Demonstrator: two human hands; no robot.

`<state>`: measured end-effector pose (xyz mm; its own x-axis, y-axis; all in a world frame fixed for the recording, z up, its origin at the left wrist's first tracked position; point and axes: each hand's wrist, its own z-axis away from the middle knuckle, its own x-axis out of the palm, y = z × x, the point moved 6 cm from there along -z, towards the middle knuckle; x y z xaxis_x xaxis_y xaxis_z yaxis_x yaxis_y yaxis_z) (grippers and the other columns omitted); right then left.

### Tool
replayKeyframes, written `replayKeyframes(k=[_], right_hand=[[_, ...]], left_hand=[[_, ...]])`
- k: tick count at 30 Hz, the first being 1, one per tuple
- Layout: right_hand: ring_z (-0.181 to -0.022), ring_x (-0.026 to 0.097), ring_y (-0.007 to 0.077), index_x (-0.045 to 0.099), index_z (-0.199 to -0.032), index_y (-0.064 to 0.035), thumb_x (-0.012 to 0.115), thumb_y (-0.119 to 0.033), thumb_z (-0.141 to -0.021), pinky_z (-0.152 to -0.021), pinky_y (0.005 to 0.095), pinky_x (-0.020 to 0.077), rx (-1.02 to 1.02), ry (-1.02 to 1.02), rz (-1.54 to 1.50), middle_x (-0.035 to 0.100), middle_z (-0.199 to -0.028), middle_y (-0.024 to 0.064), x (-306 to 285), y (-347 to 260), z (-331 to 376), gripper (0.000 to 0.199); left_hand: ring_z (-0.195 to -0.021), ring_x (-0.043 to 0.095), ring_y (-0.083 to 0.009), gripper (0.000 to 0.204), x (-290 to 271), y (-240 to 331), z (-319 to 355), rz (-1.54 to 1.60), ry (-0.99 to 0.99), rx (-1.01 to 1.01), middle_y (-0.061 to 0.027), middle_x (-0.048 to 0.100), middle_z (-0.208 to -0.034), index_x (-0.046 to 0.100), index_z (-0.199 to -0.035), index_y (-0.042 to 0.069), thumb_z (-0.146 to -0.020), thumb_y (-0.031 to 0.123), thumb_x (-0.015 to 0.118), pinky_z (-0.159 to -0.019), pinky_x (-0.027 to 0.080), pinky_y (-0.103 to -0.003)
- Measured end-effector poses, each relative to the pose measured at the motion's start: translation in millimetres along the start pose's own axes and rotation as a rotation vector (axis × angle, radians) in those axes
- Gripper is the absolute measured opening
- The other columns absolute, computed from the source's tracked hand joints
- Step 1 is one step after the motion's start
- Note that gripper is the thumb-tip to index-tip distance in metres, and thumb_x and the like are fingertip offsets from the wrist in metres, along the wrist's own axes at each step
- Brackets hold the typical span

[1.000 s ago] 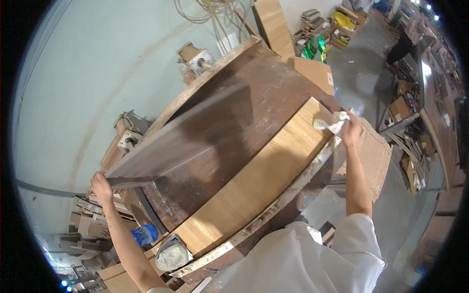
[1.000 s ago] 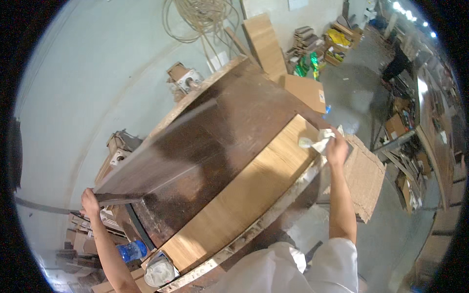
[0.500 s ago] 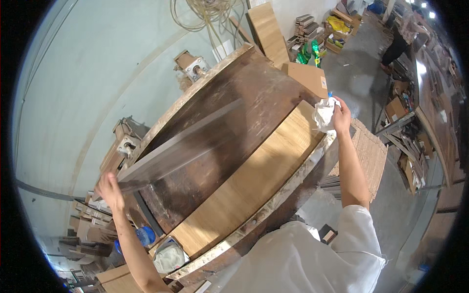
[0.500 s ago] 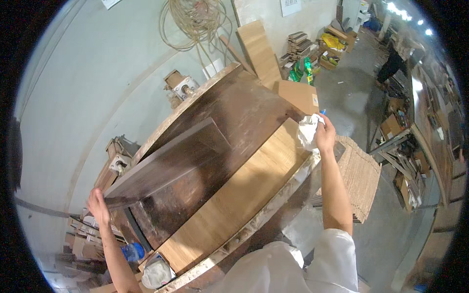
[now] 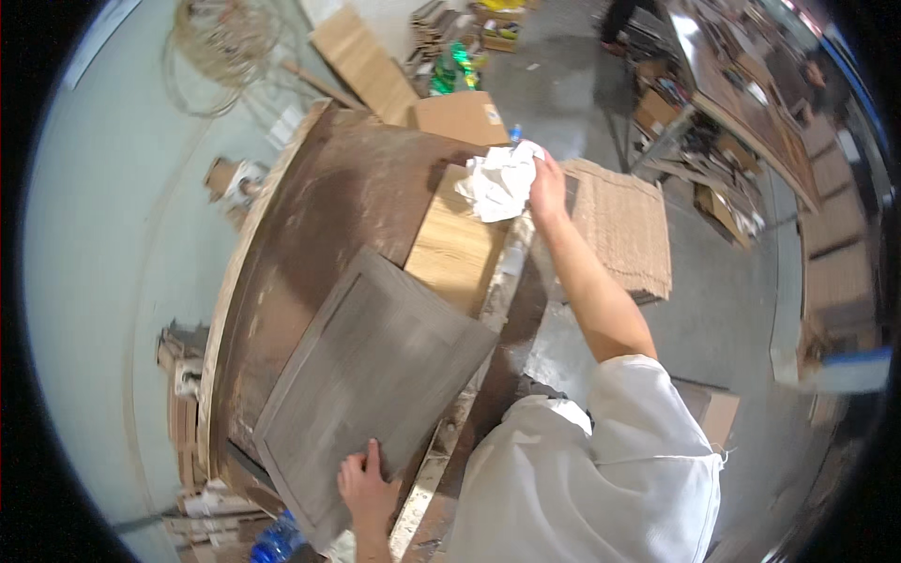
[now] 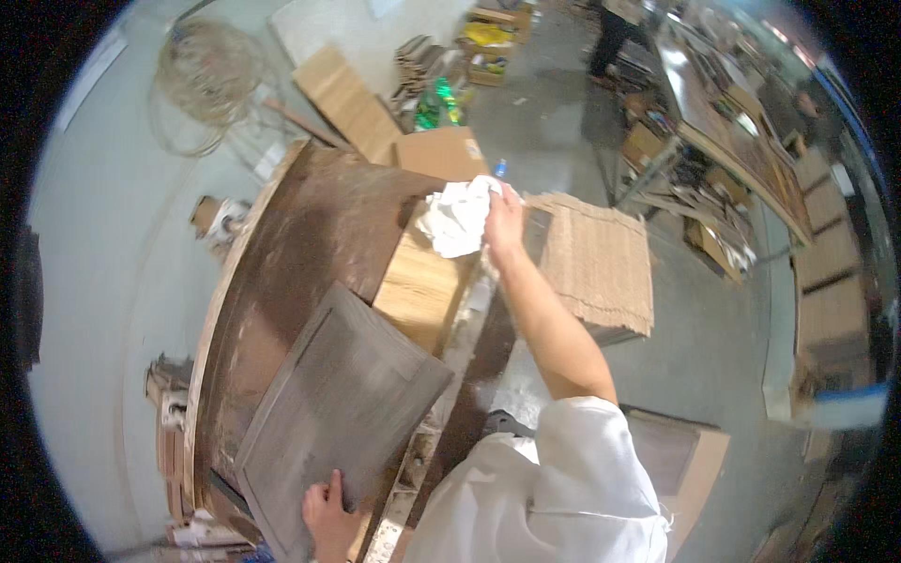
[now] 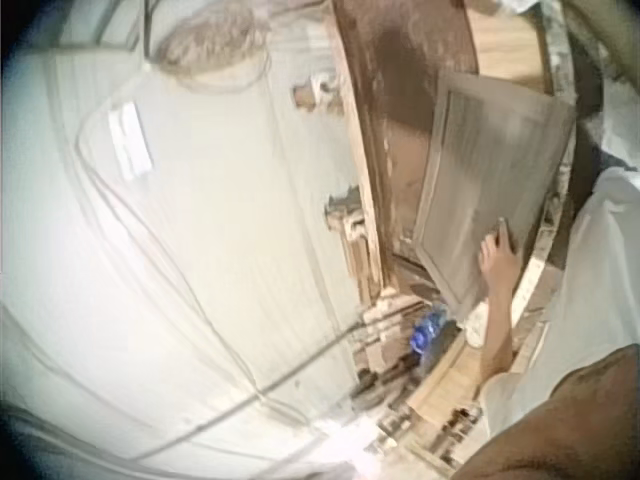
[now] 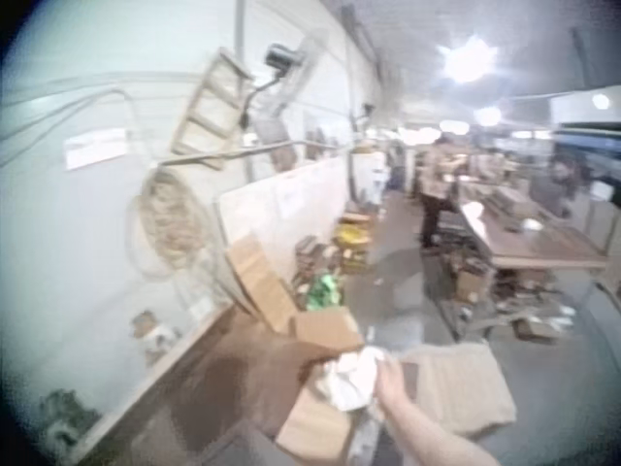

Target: The person moves wooden cabinet doors onto a workstation and wipes their surfaces with a cloth.

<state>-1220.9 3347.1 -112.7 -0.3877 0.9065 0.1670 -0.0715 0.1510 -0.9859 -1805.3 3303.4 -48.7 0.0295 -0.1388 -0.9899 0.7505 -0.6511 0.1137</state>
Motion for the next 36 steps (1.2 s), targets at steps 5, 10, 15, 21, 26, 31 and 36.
replayKeyframes(k=[5, 10, 15, 21, 26, 31, 36], right_hand=[[-0.107, 0.064, 0.0277, 0.055, -0.123, 0.0004, 0.039, -0.029, -0.101, -0.094, 0.0411, 0.0524, 0.268, -0.053, -0.786, 0.064, -0.114, 0.0138, -38.4, -5.5, 36.6, 0.04], [-0.115, 0.061, 0.0286, 0.054, -0.126, -0.0051, 0.033, -0.041, -0.101, -0.103, 0.0448, 0.0471, 0.297, -0.176, -0.976, 0.062, -0.125, 0.0117, -80.1, 10.8, 65.8, 0.049], [-0.127, 0.048, 0.0252, 0.052, -0.133, -0.0132, 0.04, -0.047, -0.098, -0.104, 0.0472, 0.0389, 0.559, 0.149, -0.297, 0.056, -0.133, 0.0085, -119.7, 66.3, 117.1, 0.051], [-0.123, 0.052, 0.0346, 0.053, -0.13, -0.0008, 0.062, -0.022, -0.085, -0.106, 0.0394, 0.0399, 0.21, 0.108, 0.231, 0.057, -0.13, 0.0228, -178.6, 110.5, 238.5, 0.05], [-0.116, 0.06, 0.0309, 0.06, -0.125, -0.0039, 0.061, -0.027, -0.088, -0.101, 0.0382, 0.0448, 0.551, -0.011, 0.308, 0.064, -0.124, 0.0176, -284.6, 142.0, 414.6, 0.044], [-0.104, 0.066, 0.028, 0.062, -0.126, -0.01, 0.056, -0.035, -0.091, -0.089, 0.0372, 0.052, 0.847, 0.081, 0.501, 0.069, -0.115, 0.0149, -421.9, 152.1, 569.4, 0.044], [-0.083, 0.067, 0.0183, 0.07, -0.111, -0.0099, 0.058, -0.03, -0.09, -0.075, 0.0346, 0.0548, 0.856, 0.828, -0.012, 0.072, -0.092, 0.0075, -556.0, 180.2, 653.6, 0.032]], left_hand=[[-0.095, 0.053, -0.0298, 0.077, 58.4, 42.9, -33.2, 0.007, 0.017, 0.069, -0.01, 0.052, -0.102, 0.058, -0.131, 0.014, -0.064, 0.043, 0.084, -0.08, 0.043, -0.045], [-0.102, 0.051, -0.0331, 0.083, 102.0, 58.2, -30.1, 0.039, -0.082, 0.097, -0.0134, 0.052, -0.107, 0.055, -0.133, 0.009, -0.067, 0.052, 0.081, -0.086, 0.042, -0.047], [-0.108, 0.049, -0.0353, 0.065, 92.4, 76.8, -22.9, 0.12, 0.04, 0.051, -0.016, 0.05, -0.117, 0.055, -0.132, 0.009, -0.076, 0.033, 0.078, -0.093, 0.041, -0.049], [-0.13, 0.035, -0.0396, 0.048, 107.3, 141.8, -5.8, 0.24, 0.057, 0.19, -0.0204, 0.037, -0.139, 0.053, -0.131, 0.004, -0.088, 0.021, 0.067, -0.106, 0.033, -0.052], [-0.129, 0.038, -0.0401, 0.043, 126.8, 236.9, 23.7, 0.377, 0.079, 0.58, -0.0207, 0.043, -0.136, 0.058, -0.127, 0.006, -0.087, 0.019, 0.066, -0.106, 0.034, -0.054], [-0.122, 0.045, -0.0394, 0.033, 156.0, 323.7, 71.4, 0.43, -0.162, 0.836, -0.0205, 0.049, -0.132, 0.065, -0.114, 0.0, -0.088, 0.019, 0.064, -0.101, 0.038, -0.052], [-0.118, 0.048, -0.0406, 0.037, 195.4, 426.2, 123.2, 0.348, -0.548, 1.011, -0.0223, 0.05, -0.129, 0.062, -0.119, 0.001, -0.087, 0.019, 0.065, -0.1, 0.041, -0.049]])
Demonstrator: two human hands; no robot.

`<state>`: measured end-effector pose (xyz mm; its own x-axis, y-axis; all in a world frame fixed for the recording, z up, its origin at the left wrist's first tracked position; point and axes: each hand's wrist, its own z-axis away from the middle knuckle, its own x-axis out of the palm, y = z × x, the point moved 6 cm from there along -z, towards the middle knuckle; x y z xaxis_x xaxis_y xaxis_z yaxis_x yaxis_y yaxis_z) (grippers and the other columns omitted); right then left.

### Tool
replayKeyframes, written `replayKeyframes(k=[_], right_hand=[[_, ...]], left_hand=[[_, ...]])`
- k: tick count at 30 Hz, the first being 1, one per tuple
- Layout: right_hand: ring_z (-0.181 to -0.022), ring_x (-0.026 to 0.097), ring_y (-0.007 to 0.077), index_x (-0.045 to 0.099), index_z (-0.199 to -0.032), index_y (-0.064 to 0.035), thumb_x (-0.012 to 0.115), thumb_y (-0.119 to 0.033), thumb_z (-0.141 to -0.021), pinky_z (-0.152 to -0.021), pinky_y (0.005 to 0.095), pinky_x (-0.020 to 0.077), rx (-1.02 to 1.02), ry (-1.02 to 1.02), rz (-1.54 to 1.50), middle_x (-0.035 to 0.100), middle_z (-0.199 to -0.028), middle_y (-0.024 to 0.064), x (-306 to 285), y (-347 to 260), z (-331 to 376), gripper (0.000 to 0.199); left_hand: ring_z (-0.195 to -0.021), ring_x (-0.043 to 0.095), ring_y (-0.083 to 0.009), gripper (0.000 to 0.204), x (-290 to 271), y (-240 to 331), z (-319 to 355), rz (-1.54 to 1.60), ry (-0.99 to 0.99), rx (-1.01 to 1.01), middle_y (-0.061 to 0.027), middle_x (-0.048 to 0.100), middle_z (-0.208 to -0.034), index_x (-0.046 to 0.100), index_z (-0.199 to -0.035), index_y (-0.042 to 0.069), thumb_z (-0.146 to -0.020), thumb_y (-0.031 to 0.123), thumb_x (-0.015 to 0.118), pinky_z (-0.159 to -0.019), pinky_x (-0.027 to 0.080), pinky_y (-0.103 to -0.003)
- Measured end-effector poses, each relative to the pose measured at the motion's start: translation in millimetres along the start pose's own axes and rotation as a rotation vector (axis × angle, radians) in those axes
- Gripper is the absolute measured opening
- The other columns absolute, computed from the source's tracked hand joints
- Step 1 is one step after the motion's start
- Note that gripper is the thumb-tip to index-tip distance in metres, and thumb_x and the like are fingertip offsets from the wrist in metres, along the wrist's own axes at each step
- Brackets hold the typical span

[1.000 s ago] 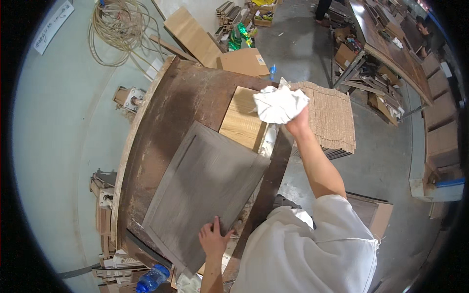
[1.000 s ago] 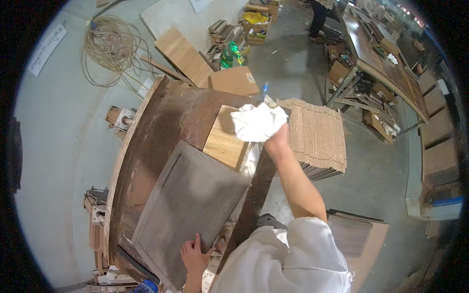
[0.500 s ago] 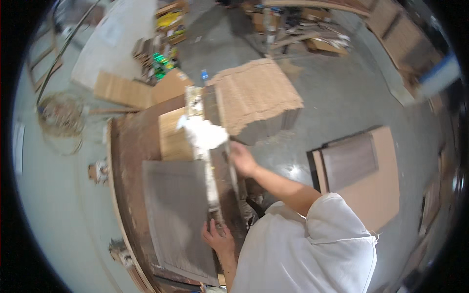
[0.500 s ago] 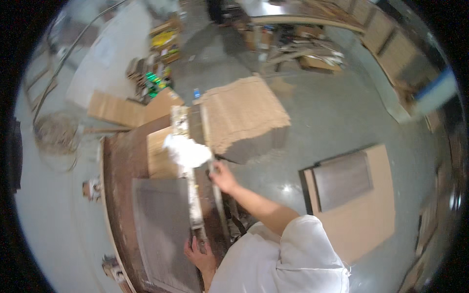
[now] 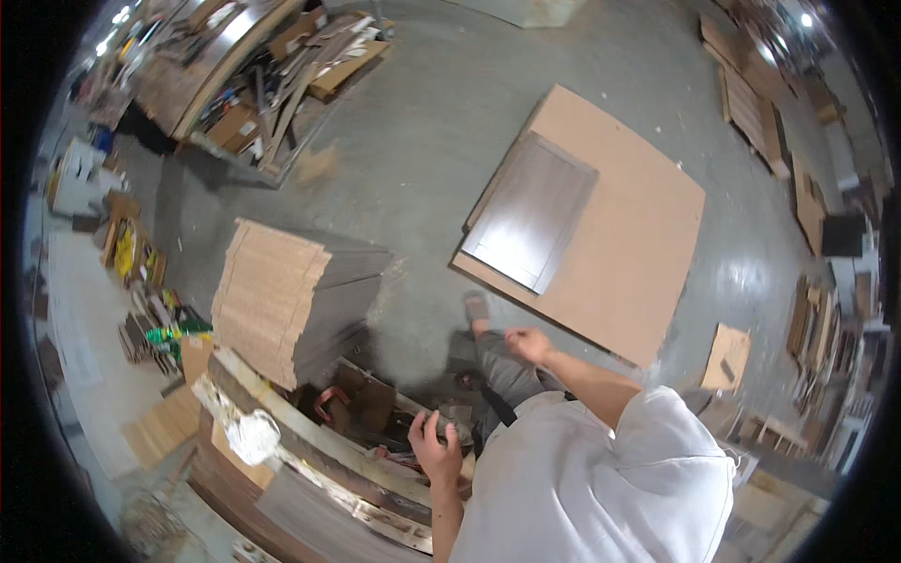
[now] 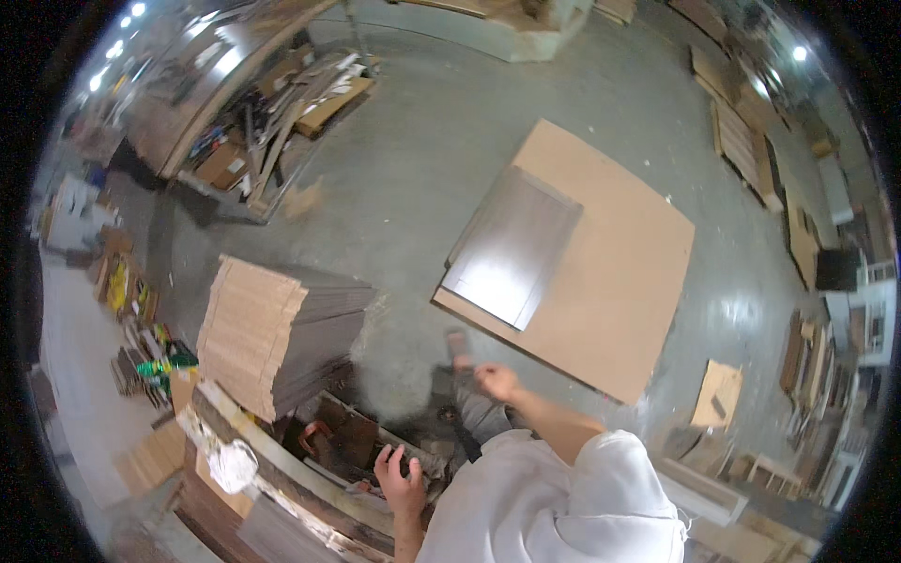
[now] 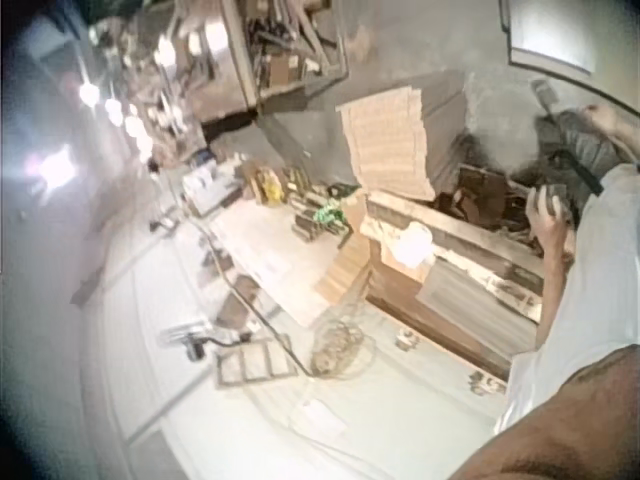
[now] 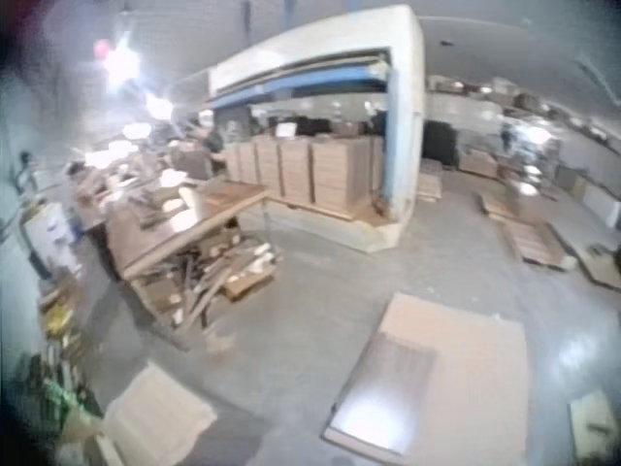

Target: The person moves wooden cabinet doors onto a workstation and wipes their surfaces with a cloth.

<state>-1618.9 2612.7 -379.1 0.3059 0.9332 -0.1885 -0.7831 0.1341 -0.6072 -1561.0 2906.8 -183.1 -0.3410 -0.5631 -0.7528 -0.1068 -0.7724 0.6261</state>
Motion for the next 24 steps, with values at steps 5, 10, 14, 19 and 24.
replayKeyframes(k=[5, 10, 14, 19, 24], right_hand=[[-0.079, 0.064, 0.0148, 0.068, -0.107, -0.0036, 0.059, -0.016, -0.089, -0.072, 0.0305, 0.052, 0.174, 0.42, -0.222, 0.07, -0.088, 0.0076, -115.0, 110.8, -110.7, 0.024], [-0.093, 0.066, 0.021, 0.065, -0.114, -0.0017, 0.061, -0.022, -0.089, -0.085, 0.0322, 0.0512, 0.239, 0.455, -0.067, 0.071, -0.101, 0.0127, -152.8, 117.6, -174.1, 0.033], [-0.114, 0.062, 0.0326, 0.058, -0.128, -0.0034, 0.061, -0.038, -0.087, -0.1, 0.039, 0.046, 0.392, 0.506, -0.075, 0.066, -0.119, 0.0202, -185.8, 173.8, -241.7, 0.054], [-0.12, 0.057, 0.0336, 0.049, -0.136, 0.0025, 0.064, -0.049, -0.087, -0.104, 0.039, 0.0431, 0.517, 0.692, -0.073, 0.061, -0.126, 0.0229, -202.3, 245.1, -369.4, 0.073], [-0.11, 0.062, 0.0325, 0.054, -0.128, 0.0051, 0.073, -0.046, -0.082, -0.096, 0.0382, 0.047, 0.391, 0.777, -0.469, 0.065, -0.117, 0.0231, -216.4, 278.5, -459.7, 0.072]], left_hand=[[-0.119, 0.049, -0.0402, 0.035, 79.4, 12.6, -66.4, 0.014, -0.293, -0.048, -0.0227, 0.052, -0.128, 0.063, -0.118, 0.005, -0.087, 0.022, 0.068, -0.1, 0.041, -0.047], [-0.117, 0.05, -0.0425, 0.041, 165.3, -18.9, -138.2, -0.141, -0.529, -0.083, -0.0242, 0.054, -0.126, 0.06, -0.122, 0.005, -0.087, 0.026, 0.068, -0.099, 0.042, -0.048], [-0.122, 0.046, -0.0477, 0.062, 267.0, -44.5, -191.1, -0.295, -0.719, -0.087, -0.0302, 0.051, -0.129, 0.047, -0.138, 0.004, -0.087, 0.033, 0.067, -0.102, 0.04, -0.052], [-0.135, 0.04, -0.0386, 0.055, 396.9, -75.6, -252.8, -0.661, -0.877, -0.08, -0.0184, 0.044, -0.146, 0.05, -0.137, 0.009, -0.092, 0.037, 0.059, -0.11, 0.034, -0.05], [-0.124, 0.051, -0.034, 0.03, 430.9, -68.7, -291.3, -0.857, -0.858, 0.05, -0.0093, 0.059, -0.131, 0.068, -0.11, 0.016, -0.087, 0.032, 0.061, -0.101, 0.042, -0.051]])
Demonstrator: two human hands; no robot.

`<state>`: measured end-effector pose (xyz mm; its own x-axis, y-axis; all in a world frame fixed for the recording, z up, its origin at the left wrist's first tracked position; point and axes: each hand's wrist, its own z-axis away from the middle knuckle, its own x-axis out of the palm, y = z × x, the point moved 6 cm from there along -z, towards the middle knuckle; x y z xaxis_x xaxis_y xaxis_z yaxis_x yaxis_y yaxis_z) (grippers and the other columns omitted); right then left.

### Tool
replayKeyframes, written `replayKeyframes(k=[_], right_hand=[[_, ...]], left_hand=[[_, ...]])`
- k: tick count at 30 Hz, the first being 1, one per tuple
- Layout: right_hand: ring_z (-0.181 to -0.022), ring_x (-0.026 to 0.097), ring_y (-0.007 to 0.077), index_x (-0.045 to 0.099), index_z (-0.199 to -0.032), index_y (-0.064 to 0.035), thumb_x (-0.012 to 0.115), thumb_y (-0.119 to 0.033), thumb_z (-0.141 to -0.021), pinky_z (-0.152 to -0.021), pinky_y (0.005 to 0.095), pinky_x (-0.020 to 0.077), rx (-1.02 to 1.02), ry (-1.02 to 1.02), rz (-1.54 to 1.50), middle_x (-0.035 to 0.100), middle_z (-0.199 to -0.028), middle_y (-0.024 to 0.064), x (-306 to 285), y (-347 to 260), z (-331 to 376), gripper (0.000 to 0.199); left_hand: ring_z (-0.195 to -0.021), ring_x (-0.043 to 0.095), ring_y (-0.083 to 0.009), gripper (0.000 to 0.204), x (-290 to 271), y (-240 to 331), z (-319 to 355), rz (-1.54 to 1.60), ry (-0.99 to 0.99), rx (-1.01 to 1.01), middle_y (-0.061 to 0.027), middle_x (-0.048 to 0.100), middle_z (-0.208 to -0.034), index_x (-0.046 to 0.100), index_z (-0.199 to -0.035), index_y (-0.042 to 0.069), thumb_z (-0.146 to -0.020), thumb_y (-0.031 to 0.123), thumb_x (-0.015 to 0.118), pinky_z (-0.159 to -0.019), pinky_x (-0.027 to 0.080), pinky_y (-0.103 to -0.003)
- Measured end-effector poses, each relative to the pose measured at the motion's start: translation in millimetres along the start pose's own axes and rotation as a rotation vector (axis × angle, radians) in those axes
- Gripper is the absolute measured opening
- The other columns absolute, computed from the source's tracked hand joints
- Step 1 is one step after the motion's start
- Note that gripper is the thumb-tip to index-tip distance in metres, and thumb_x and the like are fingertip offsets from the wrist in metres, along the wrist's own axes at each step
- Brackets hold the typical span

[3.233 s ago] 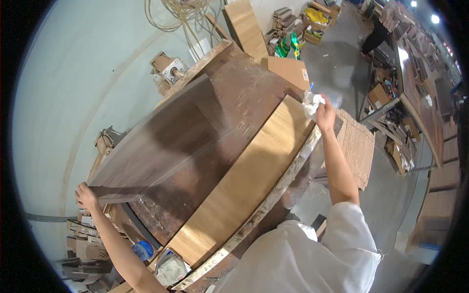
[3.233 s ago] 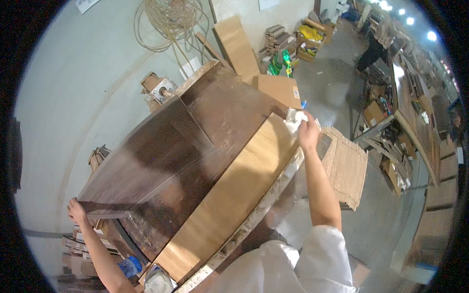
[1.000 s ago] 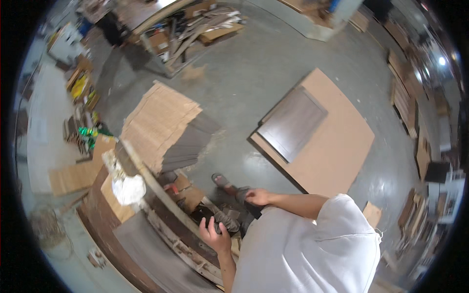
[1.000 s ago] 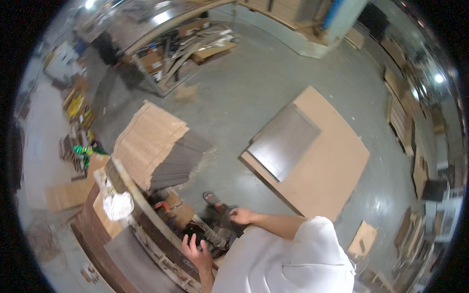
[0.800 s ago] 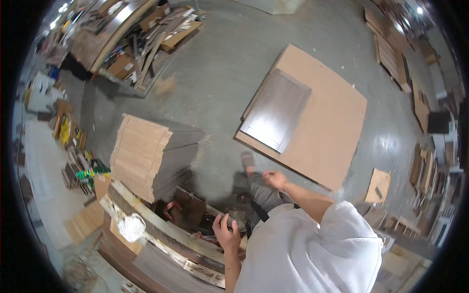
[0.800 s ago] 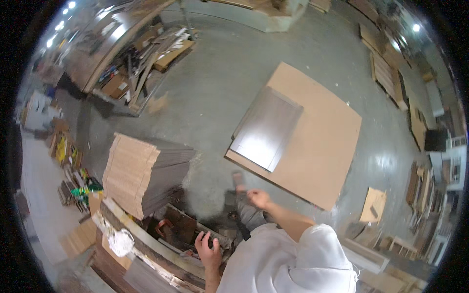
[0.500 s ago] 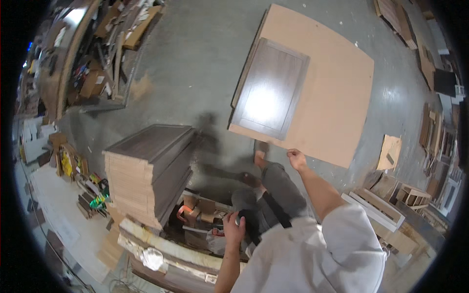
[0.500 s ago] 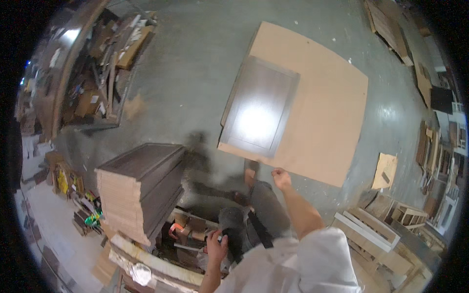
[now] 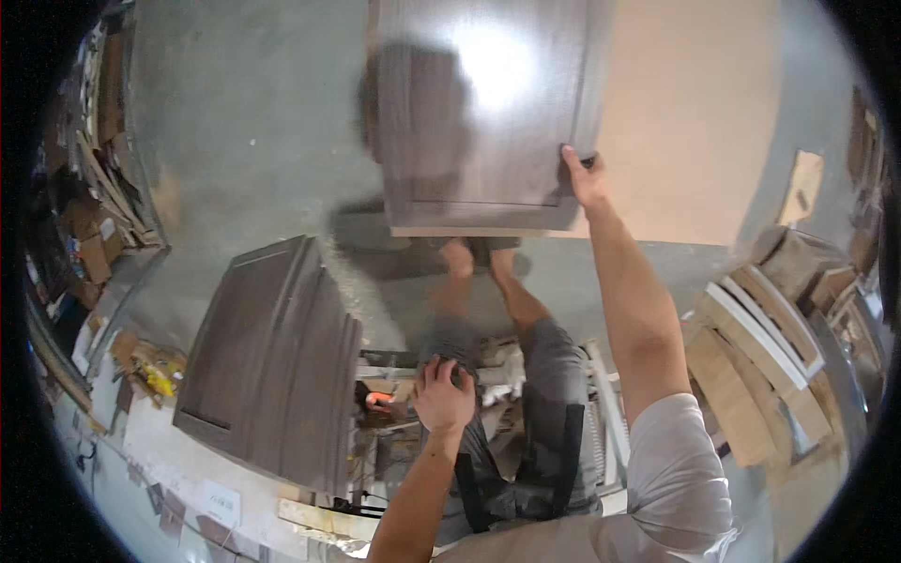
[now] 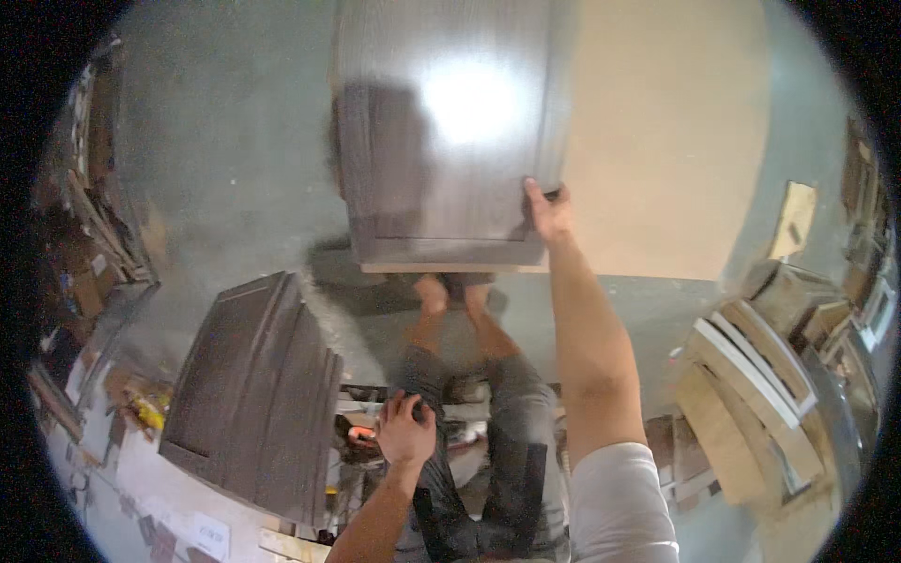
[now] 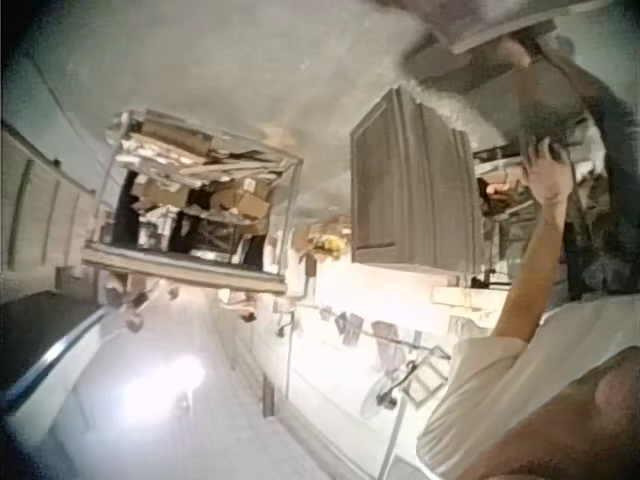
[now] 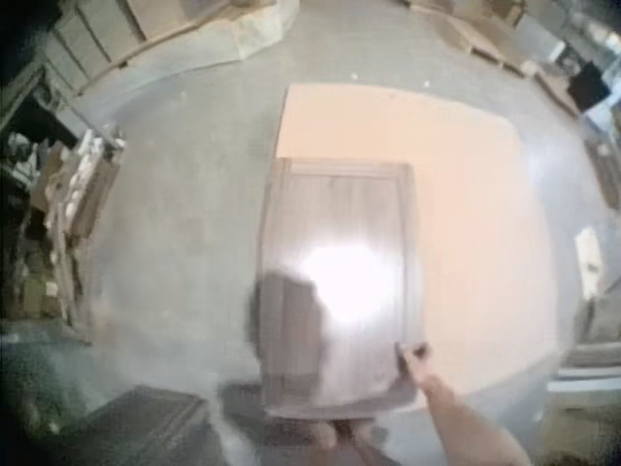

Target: The person moves wooden cabinet doors onto a workstation and wipes their surfaces with a cloth.

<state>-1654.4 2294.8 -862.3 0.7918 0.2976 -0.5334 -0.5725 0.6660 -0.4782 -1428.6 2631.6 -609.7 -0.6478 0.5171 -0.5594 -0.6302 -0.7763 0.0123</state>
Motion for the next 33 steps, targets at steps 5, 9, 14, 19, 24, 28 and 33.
replayKeyframes(k=[5, 9, 14, 19, 24, 28, 33], right_hand=[[-0.101, 0.066, 0.0283, 0.062, -0.113, 0.0059, 0.076, -0.039, -0.082, -0.09, 0.0375, 0.0492, -0.021, 0.087, 0.058, 0.069, -0.107, 0.0195, -17.3, -20.6, 19.8, 0.057], [-0.095, 0.065, 0.025, 0.062, -0.111, 0.0043, 0.077, -0.034, -0.082, -0.088, 0.036, 0.0496, -0.036, 0.185, 0.031, 0.069, -0.102, 0.017, -81.0, -30.9, 51.5, 0.05], [-0.099, 0.061, 0.022, 0.059, -0.115, 0.0031, 0.075, -0.018, -0.081, -0.089, 0.0371, 0.0485, -0.17, 0.094, -0.091, 0.066, -0.106, 0.0133, -144.5, -109.4, 160.6, 0.043], [-0.102, 0.055, 0.0234, 0.055, -0.124, 0.0016, 0.072, -0.01, -0.079, -0.092, 0.0365, 0.0445, -0.572, -0.134, -0.142, 0.058, -0.108, 0.0126, -85.1, -190.6, 270.8, 0.049], [-0.109, 0.05, 0.0285, 0.048, -0.137, 0.0011, 0.076, -0.017, -0.08, -0.096, 0.0403, 0.0419, -0.519, -0.284, -0.33, 0.056, -0.116, 0.0153, 3.9, -242.0, 334.8, 0.065], [-0.113, 0.052, 0.0249, 0.05, -0.136, 0.0005, 0.062, -0.02, -0.094, -0.095, 0.0344, 0.043, -0.496, -0.449, -0.439, 0.055, -0.124, 0.0144, 39.3, -199.9, 319.6, 0.048], [-0.113, 0.057, 0.0186, 0.058, -0.127, -0.0001, 0.058, -0.021, -0.098, -0.097, 0.032, 0.0446, -0.064, -0.435, -0.362, 0.061, -0.122, 0.0141, 47.2, -111.3, 291.2, 0.036]], left_hand=[[-0.124, 0.051, -0.0317, 0.031, -13.0, -1.0, -21.9, -0.106, -0.078, 0.013, -0.0075, 0.059, -0.13, 0.068, -0.109, 0.016, -0.087, 0.036, 0.057, -0.102, 0.039, -0.05], [-0.128, 0.047, -0.0302, 0.035, -12.8, 1.0, -28.0, -0.129, -0.185, -0.022, -0.0081, 0.055, -0.135, 0.066, -0.114, 0.016, -0.087, 0.036, 0.057, -0.105, 0.037, -0.05], [-0.126, 0.049, -0.0305, 0.039, -9.1, -5.2, -25.1, -0.155, -0.132, -0.004, -0.0083, 0.054, -0.136, 0.067, -0.115, 0.016, -0.087, 0.04, 0.057, -0.105, 0.038, -0.049], [-0.128, 0.048, -0.0299, 0.038, -4.7, -6.5, -19.1, -0.118, -0.159, -0.06, -0.0092, 0.057, -0.132, 0.068, -0.113, 0.017, -0.089, 0.044, 0.056, -0.106, 0.038, -0.048], [-0.136, 0.041, -0.0277, 0.064, -5.2, -78.6, -40.5, 1.448, -0.215, -0.166, -0.0097, 0.045, -0.147, 0.044, -0.144, 0.01, -0.1, 0.055, 0.038, -0.11, 0.034, -0.047], [-0.138, 0.037, -0.0282, 0.075, -153.8, 28.0, -43.7, 1.763, -0.373, 0.043, -0.0125, 0.039, -0.15, 0.032, -0.149, 0.002, -0.102, 0.06, 0.028, -0.112, 0.031, -0.041], [-0.131, 0.044, -0.027, 0.073, -184.0, -23.2, -82.0, 1.49, -0.113, 0.057, -0.0128, 0.046, -0.143, 0.037, -0.144, 0.0, -0.101, 0.059, 0.032, -0.109, 0.034, -0.041]])
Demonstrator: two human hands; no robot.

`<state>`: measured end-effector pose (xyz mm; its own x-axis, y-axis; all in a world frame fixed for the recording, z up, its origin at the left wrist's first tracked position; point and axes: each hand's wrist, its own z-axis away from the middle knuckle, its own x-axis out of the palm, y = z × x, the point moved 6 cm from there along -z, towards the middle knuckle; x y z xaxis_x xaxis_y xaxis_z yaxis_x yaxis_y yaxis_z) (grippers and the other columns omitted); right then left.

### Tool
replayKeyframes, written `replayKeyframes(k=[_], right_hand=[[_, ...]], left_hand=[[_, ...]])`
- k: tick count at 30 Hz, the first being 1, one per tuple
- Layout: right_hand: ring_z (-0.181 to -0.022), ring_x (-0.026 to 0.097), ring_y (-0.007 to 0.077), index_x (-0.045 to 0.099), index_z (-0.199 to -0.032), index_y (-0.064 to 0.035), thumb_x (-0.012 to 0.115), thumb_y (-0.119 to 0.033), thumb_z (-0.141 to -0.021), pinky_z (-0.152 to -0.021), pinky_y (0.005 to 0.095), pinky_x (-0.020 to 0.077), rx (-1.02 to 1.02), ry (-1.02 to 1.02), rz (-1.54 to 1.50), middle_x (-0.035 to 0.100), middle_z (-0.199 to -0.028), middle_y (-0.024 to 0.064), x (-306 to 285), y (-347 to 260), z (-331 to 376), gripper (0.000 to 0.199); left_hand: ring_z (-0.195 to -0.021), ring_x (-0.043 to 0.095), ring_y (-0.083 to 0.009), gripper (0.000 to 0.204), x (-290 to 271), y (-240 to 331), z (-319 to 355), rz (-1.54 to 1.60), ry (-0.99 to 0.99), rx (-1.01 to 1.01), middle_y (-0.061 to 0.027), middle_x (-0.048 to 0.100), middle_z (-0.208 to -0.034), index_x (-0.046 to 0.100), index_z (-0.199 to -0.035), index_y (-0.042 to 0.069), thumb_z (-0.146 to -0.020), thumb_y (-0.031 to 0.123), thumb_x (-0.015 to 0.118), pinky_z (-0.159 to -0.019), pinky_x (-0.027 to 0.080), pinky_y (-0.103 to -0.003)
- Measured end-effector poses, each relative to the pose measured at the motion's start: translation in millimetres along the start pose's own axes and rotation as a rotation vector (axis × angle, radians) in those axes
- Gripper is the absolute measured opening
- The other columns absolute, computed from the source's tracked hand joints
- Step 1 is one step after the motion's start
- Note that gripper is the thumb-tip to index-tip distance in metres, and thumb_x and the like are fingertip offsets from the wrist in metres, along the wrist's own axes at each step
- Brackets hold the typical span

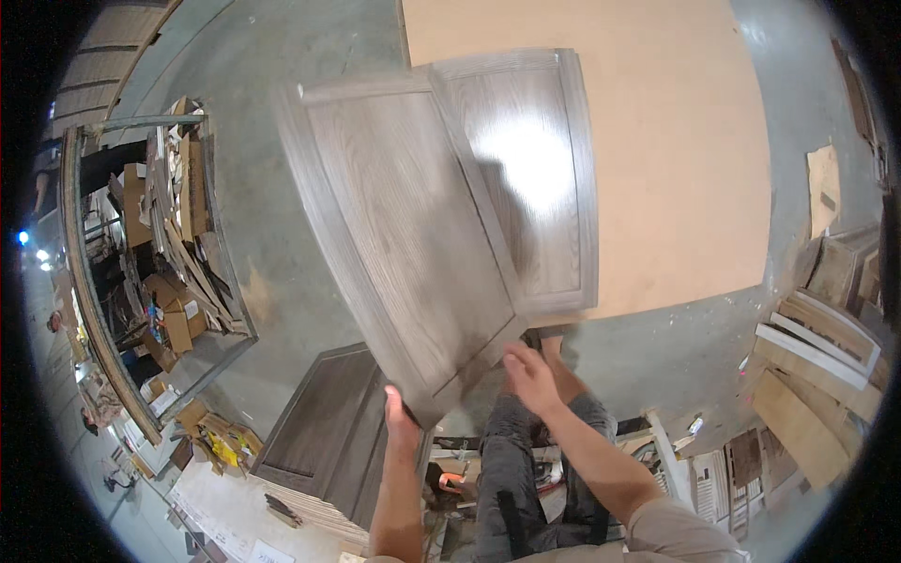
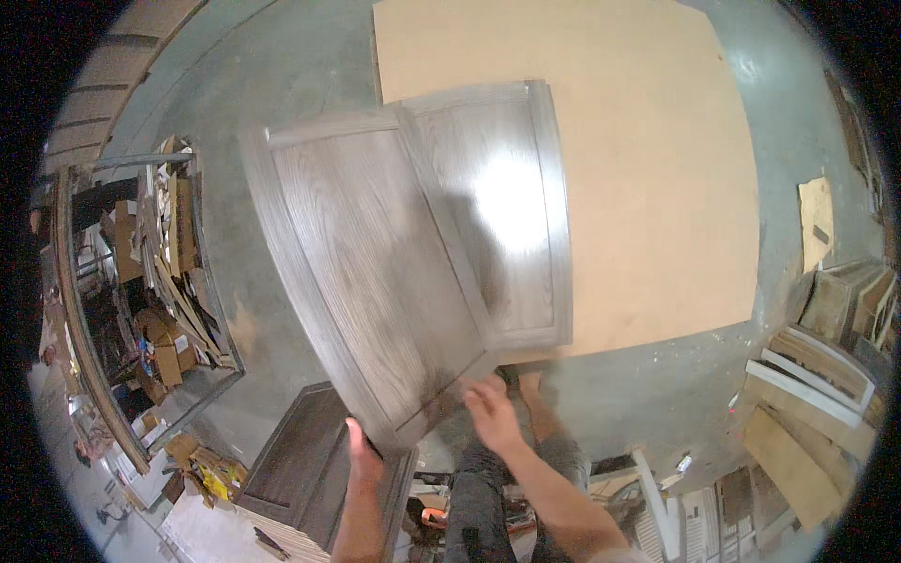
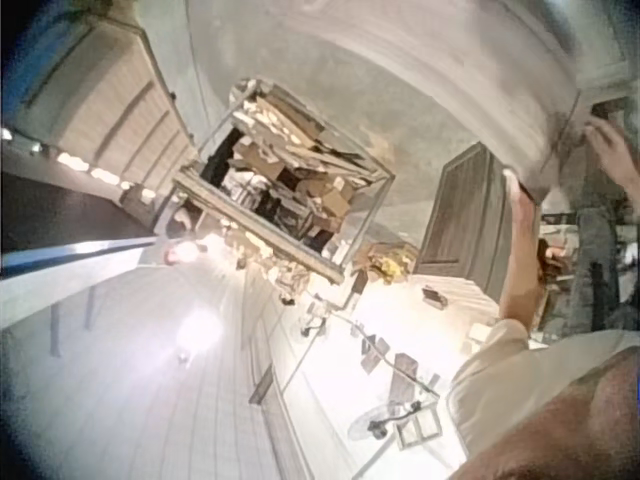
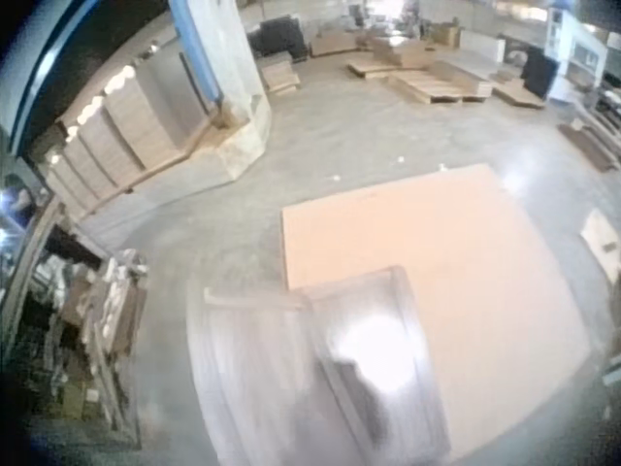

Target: The person moves wooden cabinet doors onto a workstation and wipes their surfaces with a cloth.

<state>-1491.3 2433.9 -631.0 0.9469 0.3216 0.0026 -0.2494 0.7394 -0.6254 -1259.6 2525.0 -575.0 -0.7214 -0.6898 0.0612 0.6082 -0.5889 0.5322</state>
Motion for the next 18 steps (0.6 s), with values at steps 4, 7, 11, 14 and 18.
replayKeyframes(k=[4, 7, 11, 14, 18], right_hand=[[-0.108, 0.061, 0.0224, 0.062, -0.121, 0.0008, 0.062, -0.023, -0.095, -0.094, 0.0316, 0.0467, 0.058, 0.066, 0.091, 0.065, -0.113, 0.0155, -73.8, 53.5, 8.6, 0.035], [-0.108, 0.062, 0.0237, 0.062, -0.118, 0.0016, 0.061, -0.027, -0.095, -0.093, 0.0312, 0.0469, 0.037, 0.254, 0.44, 0.065, -0.113, 0.0166, -147.2, 98.8, 10.2, 0.037], [-0.108, 0.061, 0.0267, 0.061, -0.121, 0.001, 0.062, -0.029, -0.093, -0.096, 0.0347, 0.0454, -0.299, 0.456, 0.552, 0.065, -0.118, 0.0141, -192.2, 8.1, -12.4, 0.041], [-0.117, 0.057, 0.0306, 0.056, -0.13, 0.0027, 0.057, -0.042, -0.094, -0.101, 0.0379, 0.0419, 0.023, 0.086, 0.141, 0.061, -0.128, 0.018, -187.1, -34.8, -57.3, 0.058], [-0.127, 0.052, 0.0352, 0.053, -0.132, 0.0082, 0.051, -0.067, -0.088, -0.106, 0.04, 0.0392, 0.201, -0.055, 0.482, 0.056, -0.132, 0.0276, -139.4, -112.0, -52.3, 0.087]], left_hand=[[-0.111, 0.056, -0.0185, 0.043, -31.7, -7.4, -16.3, -0.383, 0.15, 0.179, -0.0117, 0.062, -0.121, 0.057, -0.123, -0.005, -0.101, 0.032, 0.05, -0.096, 0.043, -0.034], [-0.102, 0.059, -0.0167, 0.034, -6.8, -1.2, -15.1, -0.482, 0.247, 0.292, -0.0091, 0.066, -0.111, 0.06, -0.116, -0.007, -0.096, 0.02, 0.064, -0.09, 0.045, -0.031], [-0.101, 0.06, -0.0164, 0.036, 4.6, 8.4, -3.2, -0.353, 0.153, 0.338, -0.0095, 0.066, -0.112, 0.059, -0.119, -0.007, -0.095, 0.019, 0.065, -0.09, 0.045, -0.03], [-0.104, 0.059, -0.0185, 0.04, 24.0, 34.6, 17.0, -0.313, 0.193, 0.179, -0.0104, 0.065, -0.116, 0.057, -0.124, -0.006, -0.095, 0.02, 0.065, -0.093, 0.045, -0.032], [-0.106, 0.059, -0.0202, 0.045, 33.4, 84.9, 64.0, -0.191, 0.181, 0.169, -0.0113, 0.064, -0.118, 0.055, -0.126, -0.007, -0.094, 0.023, 0.067, -0.095, 0.044, -0.033]])
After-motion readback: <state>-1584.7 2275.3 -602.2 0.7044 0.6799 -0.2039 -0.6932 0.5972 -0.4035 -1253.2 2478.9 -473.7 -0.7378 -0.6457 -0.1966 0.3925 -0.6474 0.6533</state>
